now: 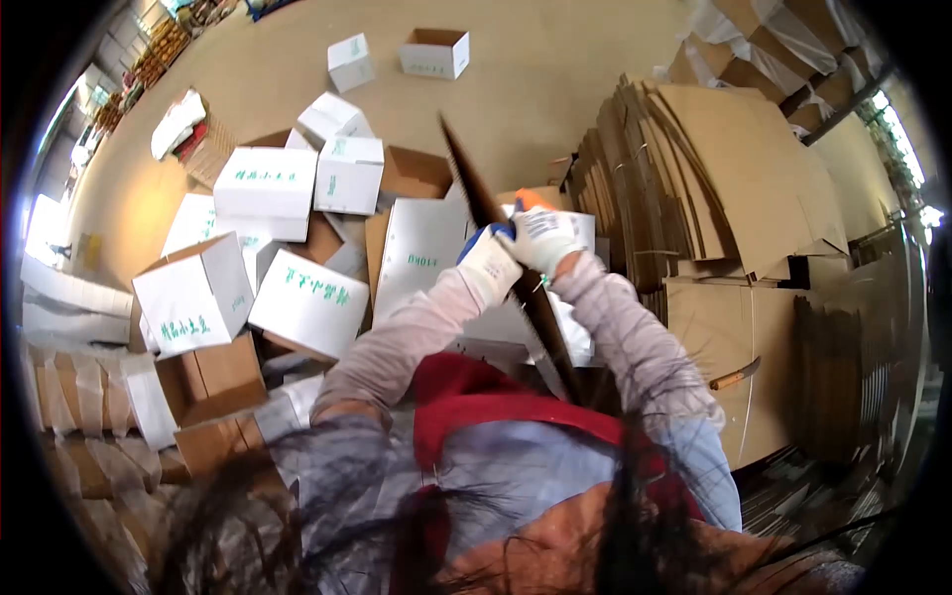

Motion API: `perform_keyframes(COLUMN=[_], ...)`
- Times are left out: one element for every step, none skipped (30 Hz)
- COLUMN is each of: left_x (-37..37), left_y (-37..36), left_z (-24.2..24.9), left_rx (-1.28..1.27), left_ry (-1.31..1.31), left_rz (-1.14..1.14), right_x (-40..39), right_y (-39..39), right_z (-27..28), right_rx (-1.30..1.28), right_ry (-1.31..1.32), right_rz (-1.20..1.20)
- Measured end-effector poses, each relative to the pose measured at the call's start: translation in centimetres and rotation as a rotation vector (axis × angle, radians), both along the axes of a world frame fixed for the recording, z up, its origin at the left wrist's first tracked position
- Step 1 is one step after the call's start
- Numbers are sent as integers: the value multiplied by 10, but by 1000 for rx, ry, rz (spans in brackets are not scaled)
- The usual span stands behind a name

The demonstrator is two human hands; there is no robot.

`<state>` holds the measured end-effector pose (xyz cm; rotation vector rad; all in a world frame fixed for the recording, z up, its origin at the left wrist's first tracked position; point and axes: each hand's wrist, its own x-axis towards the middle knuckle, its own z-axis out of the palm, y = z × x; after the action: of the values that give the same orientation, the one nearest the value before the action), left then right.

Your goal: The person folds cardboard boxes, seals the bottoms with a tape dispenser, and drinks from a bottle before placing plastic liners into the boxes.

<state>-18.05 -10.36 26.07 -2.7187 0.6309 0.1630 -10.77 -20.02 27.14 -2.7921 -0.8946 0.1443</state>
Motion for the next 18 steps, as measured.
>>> perform_keyframes(left_x=[0,-4,-11,-18,-19,-20,-20,-19,-24,-30,-30,-30,-28,-22,-15,-6,-2,-2], left_y=[6,18,15,12,11,9,7,19,36,57,84,108,124,134,135,135,120,104], left_z=[-3,-14,-18,-21,-16,-5,2,7,17,31,33,44,48,43,36,33,35,27], left_rx=[28,-126,-267,-408,-403,-385,-368,-389,-400,-469,-485,-457,-389,-382,-361,-336,-291,-488], left_ry=[65,-3,-32,-47,-50,26,103,50,-1,20,42,83,208,407,629,837,905,998], left_rz=[-56,-168,-253,-338,-337,-285,-236,-267,-255,-201,-136,-85,99,339,341,340,205,103], right_x=[3,0,3,4,14,28,39,49,51,46,43,38,23,7,-11,-22,-32,-39], right_y=[9,13,13,12,2,-7,-21,-39,-62,-87,-112,-132,-146,-151,-152,-150,-149,-147], right_z=[10,8,7,5,-1,-10,-12,-9,2,12,13,13,17,19,4,-8,-8,-8], right_rx=[-147,-155,-137,-119,-82,-50,-71,-91,-87,-86,-67,-47,-78,-71,-101,-130,-139,-146], right_ry=[205,155,147,152,112,98,86,70,23,-18,-47,-78,-133,-143,-167,-206,-202,-188], right_rz=[22,-12,-30,-45,6,9,21,27,12,-4,-11,-16,19,131,149,167,132,98])
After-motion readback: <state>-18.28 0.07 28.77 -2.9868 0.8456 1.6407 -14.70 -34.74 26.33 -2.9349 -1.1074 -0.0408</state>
